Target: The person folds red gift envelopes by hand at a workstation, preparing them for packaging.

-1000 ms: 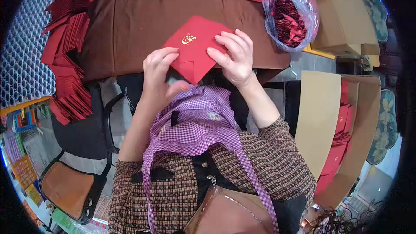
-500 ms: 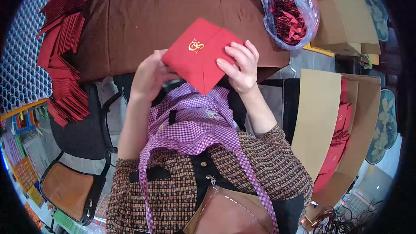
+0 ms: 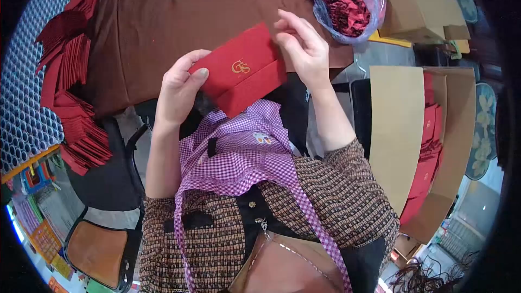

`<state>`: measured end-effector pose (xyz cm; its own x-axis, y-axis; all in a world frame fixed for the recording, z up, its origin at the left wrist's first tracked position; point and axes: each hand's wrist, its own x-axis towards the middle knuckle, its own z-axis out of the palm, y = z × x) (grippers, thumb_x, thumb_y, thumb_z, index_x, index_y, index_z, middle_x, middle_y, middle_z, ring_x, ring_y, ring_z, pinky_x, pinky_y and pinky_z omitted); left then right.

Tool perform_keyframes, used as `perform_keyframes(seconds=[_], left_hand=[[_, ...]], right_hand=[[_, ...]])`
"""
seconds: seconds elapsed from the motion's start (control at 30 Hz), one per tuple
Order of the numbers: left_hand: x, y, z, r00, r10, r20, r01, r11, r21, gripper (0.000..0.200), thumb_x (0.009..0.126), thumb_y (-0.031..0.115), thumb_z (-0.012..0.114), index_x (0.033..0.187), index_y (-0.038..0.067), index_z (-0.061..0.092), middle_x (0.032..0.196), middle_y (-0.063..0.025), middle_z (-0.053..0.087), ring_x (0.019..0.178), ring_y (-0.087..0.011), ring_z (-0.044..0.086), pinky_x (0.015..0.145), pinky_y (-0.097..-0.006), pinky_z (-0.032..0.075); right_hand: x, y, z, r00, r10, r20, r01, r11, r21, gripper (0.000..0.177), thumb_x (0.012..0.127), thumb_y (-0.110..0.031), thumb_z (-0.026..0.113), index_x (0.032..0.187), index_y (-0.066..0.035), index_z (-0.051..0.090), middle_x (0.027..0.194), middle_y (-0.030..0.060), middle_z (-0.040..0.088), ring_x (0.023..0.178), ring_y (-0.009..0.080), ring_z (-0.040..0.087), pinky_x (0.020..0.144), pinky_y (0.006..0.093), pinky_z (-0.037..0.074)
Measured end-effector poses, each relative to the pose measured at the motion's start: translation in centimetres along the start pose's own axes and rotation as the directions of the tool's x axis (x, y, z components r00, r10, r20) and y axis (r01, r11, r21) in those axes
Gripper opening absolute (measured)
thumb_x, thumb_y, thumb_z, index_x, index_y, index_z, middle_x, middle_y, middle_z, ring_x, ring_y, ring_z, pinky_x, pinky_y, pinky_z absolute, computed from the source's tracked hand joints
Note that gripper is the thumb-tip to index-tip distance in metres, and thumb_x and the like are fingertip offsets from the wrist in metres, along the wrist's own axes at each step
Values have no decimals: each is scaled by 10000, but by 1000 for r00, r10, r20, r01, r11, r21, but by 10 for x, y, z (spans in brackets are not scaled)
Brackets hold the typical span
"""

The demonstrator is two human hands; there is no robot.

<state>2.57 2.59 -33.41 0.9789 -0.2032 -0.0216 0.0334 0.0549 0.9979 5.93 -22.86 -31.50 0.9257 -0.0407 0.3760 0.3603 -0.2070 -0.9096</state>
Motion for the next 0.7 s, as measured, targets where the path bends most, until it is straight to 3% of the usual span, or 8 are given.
perform_keyframes(seconds=[0.07, 0.1, 0.17, 0.27, 0.37, 0.43, 0.7], left_hand=[[4, 9, 4, 1000, 17, 19, -17, 1000, -4, 314, 898, -38, 521, 1209, -34, 565, 1099, -47, 622, 982, -95, 576, 859, -229, 465], [5, 11, 5, 999, 35, 31, -35, 999, -7, 323, 894, -44, 520, 1213, -36, 567, 1118, -53, 617, 994, -100, 575, 869, -232, 462], [7, 14, 3, 998, 49, 38, -52, 996, 68, 343, 885, -53, 517, 1224, -36, 565, 1160, -59, 608, 1015, -111, 572, 897, -239, 453], [11, 26, 4, 999, -40, 25, 38, 997, 64, 351, 882, -50, 518, 1229, -30, 566, 1171, -58, 611, 1027, -117, 569, 917, -245, 444], [17, 24, -1, 997, -65, 52, 61, 995, 79, 353, 886, -39, 522, 1234, -15, 570, 1176, -55, 612, 1038, -116, 565, 919, -253, 446], [20, 24, -2, 994, -40, 98, 43, 999, -25, 351, 890, -21, 532, 1238, -2, 573, 1180, -49, 607, 1057, -118, 556, 924, -258, 444], [24, 41, -16, 967, 75, 242, -92, 994, 60, 379, 876, 67, 612, 1244, -5, 559, 1216, -60, 595, 1149, -170, 532, 1009, -311, 389]], right_hand=[[9, -6, -2, 986, -14, 169, 30, 996, -89, 293, 820, 43, 633, 1111, 19, 653, 915, 48, 610, 849, 113, 578, 764, 231, 470], [9, -5, -2, 986, -12, 167, 27, 996, -88, 293, 820, 43, 633, 1111, 19, 653, 915, 48, 610, 849, 113, 578, 764, 231, 470], [11, -4, -2, 969, -131, 208, 173, 965, -195, 277, 803, 48, 651, 1075, -2, 672, 853, 20, 572, 775, 89, 541, 699, 214, 447], [7, -5, -1, 985, -59, 160, 73, 994, -83, 252, 790, 61, 657, 1031, -6, 682, 846, 13, 577, 774, 86, 548, 695, 217, 449], [10, -13, -1, 986, -95, 138, 112, 987, -119, 230, 784, 62, 664, 1004, -1, 682, 844, 15, 588, 774, 85, 553, 702, 214, 453], [13, -14, -2, 987, -101, 128, 116, 986, -116, 216, 783, 62, 665, 989, 0, 683, 863, 23, 614, 792, 84, 571, 715, 209, 461], [18, -30, -2, 995, 34, 94, -26, 996, -88, 129, 824, 55, 642, 948, 23, 658, 897, 28, 660, 815, 81, 608, 747, 215, 499]])
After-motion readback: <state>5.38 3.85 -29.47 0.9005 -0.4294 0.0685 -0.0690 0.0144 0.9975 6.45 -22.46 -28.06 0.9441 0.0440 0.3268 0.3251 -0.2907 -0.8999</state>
